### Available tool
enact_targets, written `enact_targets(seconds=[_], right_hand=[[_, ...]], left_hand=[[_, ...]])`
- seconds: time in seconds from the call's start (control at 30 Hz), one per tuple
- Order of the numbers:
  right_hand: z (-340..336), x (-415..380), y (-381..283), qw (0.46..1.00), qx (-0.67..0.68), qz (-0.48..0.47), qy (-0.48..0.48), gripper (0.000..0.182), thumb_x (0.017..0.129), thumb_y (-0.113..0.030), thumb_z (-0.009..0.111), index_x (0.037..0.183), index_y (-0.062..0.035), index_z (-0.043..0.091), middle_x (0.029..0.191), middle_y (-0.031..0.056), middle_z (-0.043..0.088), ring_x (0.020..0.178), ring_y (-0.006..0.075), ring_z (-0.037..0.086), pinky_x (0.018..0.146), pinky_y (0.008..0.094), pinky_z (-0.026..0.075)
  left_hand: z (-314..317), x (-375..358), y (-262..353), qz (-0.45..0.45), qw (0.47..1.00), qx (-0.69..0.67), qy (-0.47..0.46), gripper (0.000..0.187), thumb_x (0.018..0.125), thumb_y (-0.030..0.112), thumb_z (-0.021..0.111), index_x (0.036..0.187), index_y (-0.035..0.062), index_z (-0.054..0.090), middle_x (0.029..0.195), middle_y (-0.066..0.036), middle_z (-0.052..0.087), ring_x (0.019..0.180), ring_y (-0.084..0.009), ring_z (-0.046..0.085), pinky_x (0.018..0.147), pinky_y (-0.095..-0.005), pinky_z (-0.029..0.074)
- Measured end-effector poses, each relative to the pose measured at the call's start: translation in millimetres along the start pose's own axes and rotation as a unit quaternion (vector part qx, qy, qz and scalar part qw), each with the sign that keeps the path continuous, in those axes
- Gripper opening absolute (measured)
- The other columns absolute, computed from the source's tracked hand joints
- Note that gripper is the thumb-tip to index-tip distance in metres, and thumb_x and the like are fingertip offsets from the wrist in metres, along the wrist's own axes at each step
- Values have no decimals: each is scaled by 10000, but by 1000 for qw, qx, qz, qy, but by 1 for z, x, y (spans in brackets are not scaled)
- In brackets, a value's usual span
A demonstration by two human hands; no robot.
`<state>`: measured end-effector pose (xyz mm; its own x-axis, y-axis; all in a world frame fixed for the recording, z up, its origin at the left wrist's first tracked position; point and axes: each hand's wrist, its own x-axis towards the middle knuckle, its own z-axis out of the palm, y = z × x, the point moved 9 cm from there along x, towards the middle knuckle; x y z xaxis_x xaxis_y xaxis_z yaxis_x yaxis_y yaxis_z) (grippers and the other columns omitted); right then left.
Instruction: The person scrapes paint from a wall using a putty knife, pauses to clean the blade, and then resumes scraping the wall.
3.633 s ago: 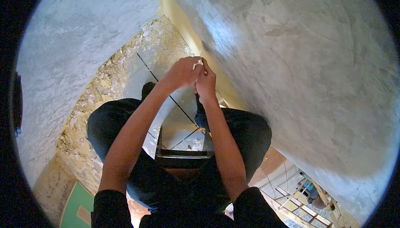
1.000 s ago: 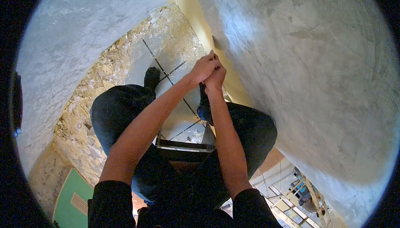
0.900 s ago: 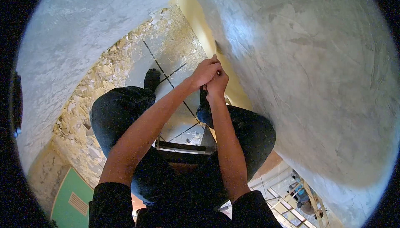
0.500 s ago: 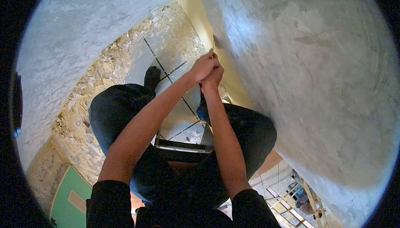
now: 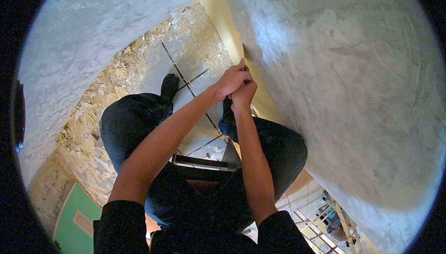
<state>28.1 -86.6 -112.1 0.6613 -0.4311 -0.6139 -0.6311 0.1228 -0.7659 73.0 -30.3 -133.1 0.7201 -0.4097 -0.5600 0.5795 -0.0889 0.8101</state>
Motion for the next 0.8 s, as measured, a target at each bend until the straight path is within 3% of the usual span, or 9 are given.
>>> enact_targets(seconds=[0.03,0.1,0.3,0.4,0.5,0.57,0.63,0.7,0.8], right_hand=[[4,15,12,1000,0,0,0,224,894,-84,598,1108,-20,618,949,18,634,836,115,582,687,263,467],[14,33,10,984,17,-176,14,257,921,-84,570,1166,-8,588,902,56,629,676,113,614,460,253,440],[4,13,2,997,-23,-73,-9,236,940,-91,540,1149,6,592,964,52,631,780,113,604,550,268,463],[14,26,14,999,3,-38,25,236,919,-94,567,1142,-29,607,816,40,616,627,107,568,439,269,404],[6,13,11,999,31,-9,-24,235,929,-99,546,1145,-37,615,768,26,598,538,89,527,397,254,367],[-1,10,5,1000,-18,-19,-4,221,927,-89,543,1126,-43,628,763,22,603,490,81,504,375,250,349],[9,26,14,995,87,-41,-14,230,922,-86,558,1138,-50,626,772,25,611,495,80,507,369,251,337],[15,30,9,992,73,-104,13,238,921,-95,568,1149,-54,624,783,25,610,538,91,531,395,257,361],[3,13,15,1000,6,5,-15,220,932,-104,559,1123,-24,634,902,22,620,732,123,591,541,254,446]], left_hand=[[-4,3,1,0,1000,0,0,424,768,205,575,1105,-33,480,1059,-248,624,1000,-386,599,840,-413,475],[-16,7,-8,0,997,-64,35,444,768,198,574,1136,-30,474,1065,-247,622,1009,-394,593,859,-409,466],[0,8,-5,18,999,-38,2,535,768,181,569,1248,-18,441,1075,-236,619,950,-362,616,806,-387,491],[-18,8,-26,-61,985,-145,68,234,800,134,572,979,-15,599,899,-122,625,820,-207,583,761,-329,476],[-9,7,-6,36,997,-60,15,256,797,135,576,1004,-15,590,884,-118,624,830,-204,586,750,-328,481],[-2,6,-8,13,995,-98,-1,259,791,140,582,999,-13,590,878,-119,630,822,-203,589,741,-327,481],[-8,11,-25,-51,990,-126,20,243,783,134,582,976,-13,595,870,-109,628,804,-199,579,733,-325,472],[-16,9,-29,-69,989,-116,61,212,783,131,581,944,-6,598,847,-98,618,795,-190,571,729,-317,466],[-3,11,-18,7,996,-87,12,231,789,138,583,972,-3,591,878,-100,617,809,-185,574,753,-317,469]])
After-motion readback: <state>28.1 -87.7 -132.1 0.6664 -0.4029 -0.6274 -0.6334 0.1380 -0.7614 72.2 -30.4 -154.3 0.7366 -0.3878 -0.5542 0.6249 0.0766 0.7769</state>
